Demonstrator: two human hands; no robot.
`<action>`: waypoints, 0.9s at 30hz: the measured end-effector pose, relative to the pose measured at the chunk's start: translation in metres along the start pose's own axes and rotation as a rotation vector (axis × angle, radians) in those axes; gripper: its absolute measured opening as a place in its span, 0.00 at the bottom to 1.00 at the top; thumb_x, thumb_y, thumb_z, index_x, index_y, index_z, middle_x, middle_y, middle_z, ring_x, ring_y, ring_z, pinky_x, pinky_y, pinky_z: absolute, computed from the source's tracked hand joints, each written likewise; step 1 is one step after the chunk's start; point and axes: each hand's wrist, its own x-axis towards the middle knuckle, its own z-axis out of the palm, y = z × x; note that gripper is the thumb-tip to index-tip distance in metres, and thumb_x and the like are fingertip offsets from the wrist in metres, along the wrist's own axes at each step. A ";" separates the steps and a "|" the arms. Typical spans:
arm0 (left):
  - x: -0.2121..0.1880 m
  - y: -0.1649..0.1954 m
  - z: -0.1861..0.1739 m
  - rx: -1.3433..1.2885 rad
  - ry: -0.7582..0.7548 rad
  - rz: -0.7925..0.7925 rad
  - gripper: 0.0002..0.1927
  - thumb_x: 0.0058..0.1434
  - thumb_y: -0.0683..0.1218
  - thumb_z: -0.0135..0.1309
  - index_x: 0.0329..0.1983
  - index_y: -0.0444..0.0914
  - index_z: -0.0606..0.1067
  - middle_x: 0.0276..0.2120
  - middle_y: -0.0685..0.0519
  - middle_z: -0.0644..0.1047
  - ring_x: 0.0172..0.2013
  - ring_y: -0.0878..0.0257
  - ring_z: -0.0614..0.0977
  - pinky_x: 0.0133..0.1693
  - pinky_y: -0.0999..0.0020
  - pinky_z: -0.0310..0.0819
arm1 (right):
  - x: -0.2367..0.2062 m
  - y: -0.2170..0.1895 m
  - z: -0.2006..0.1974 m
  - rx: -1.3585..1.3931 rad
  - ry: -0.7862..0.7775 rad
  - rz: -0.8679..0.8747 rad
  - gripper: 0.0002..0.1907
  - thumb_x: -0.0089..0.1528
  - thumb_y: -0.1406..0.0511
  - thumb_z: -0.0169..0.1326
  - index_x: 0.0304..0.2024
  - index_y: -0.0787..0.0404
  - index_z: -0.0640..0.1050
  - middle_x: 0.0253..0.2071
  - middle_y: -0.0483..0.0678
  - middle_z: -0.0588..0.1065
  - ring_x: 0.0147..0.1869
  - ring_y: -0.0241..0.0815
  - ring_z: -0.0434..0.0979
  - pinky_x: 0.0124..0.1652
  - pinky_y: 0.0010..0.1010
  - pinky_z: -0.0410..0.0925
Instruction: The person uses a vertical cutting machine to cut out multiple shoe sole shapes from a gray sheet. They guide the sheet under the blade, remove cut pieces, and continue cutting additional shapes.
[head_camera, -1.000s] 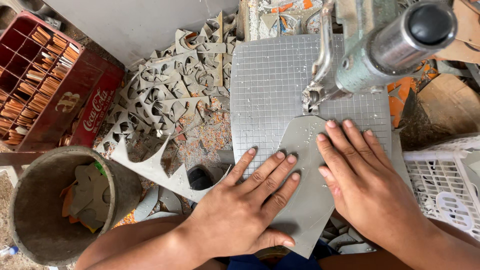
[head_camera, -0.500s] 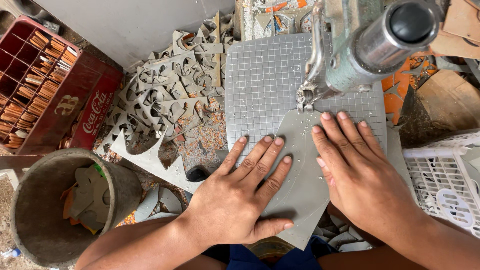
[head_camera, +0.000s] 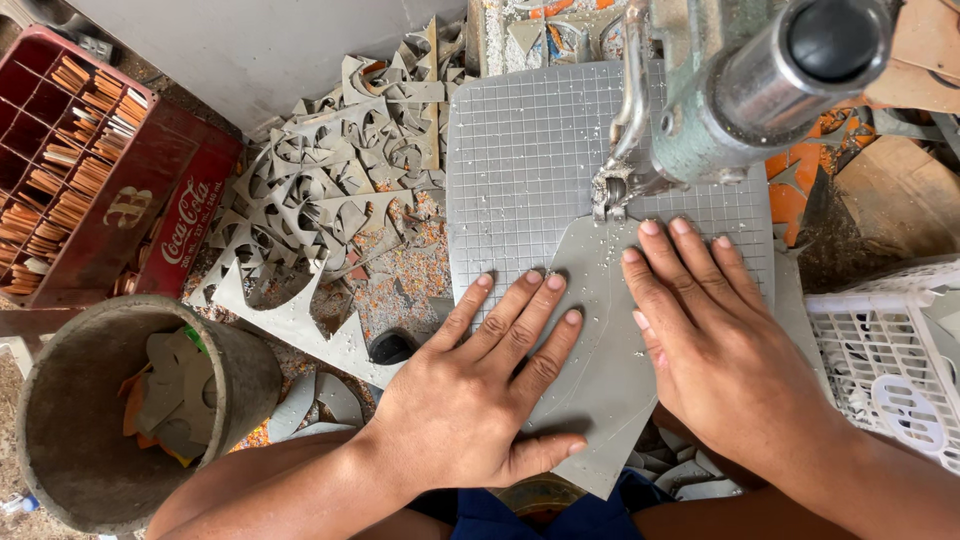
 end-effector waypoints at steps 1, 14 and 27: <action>0.001 0.000 0.000 0.007 0.004 -0.006 0.41 0.67 0.68 0.46 0.67 0.31 0.71 0.69 0.34 0.66 0.70 0.42 0.68 0.70 0.42 0.56 | 0.001 0.001 0.001 -0.007 0.000 -0.004 0.26 0.62 0.68 0.52 0.61 0.73 0.70 0.68 0.64 0.67 0.74 0.62 0.64 0.71 0.54 0.55; 0.004 -0.001 0.004 -0.003 0.045 -0.072 0.38 0.65 0.65 0.48 0.67 0.34 0.72 0.68 0.31 0.67 0.70 0.40 0.68 0.69 0.38 0.55 | 0.003 0.073 -0.018 0.262 -0.096 -0.070 0.22 0.47 0.71 0.63 0.45 0.52 0.85 0.59 0.47 0.77 0.69 0.45 0.73 0.59 0.36 0.67; 0.006 -0.001 0.005 0.006 0.023 -0.090 0.39 0.65 0.65 0.47 0.69 0.34 0.70 0.68 0.30 0.66 0.70 0.39 0.67 0.69 0.34 0.51 | 0.013 0.092 -0.011 0.215 -0.013 -0.287 0.27 0.46 0.65 0.66 0.50 0.52 0.82 0.61 0.49 0.76 0.68 0.48 0.74 0.62 0.41 0.67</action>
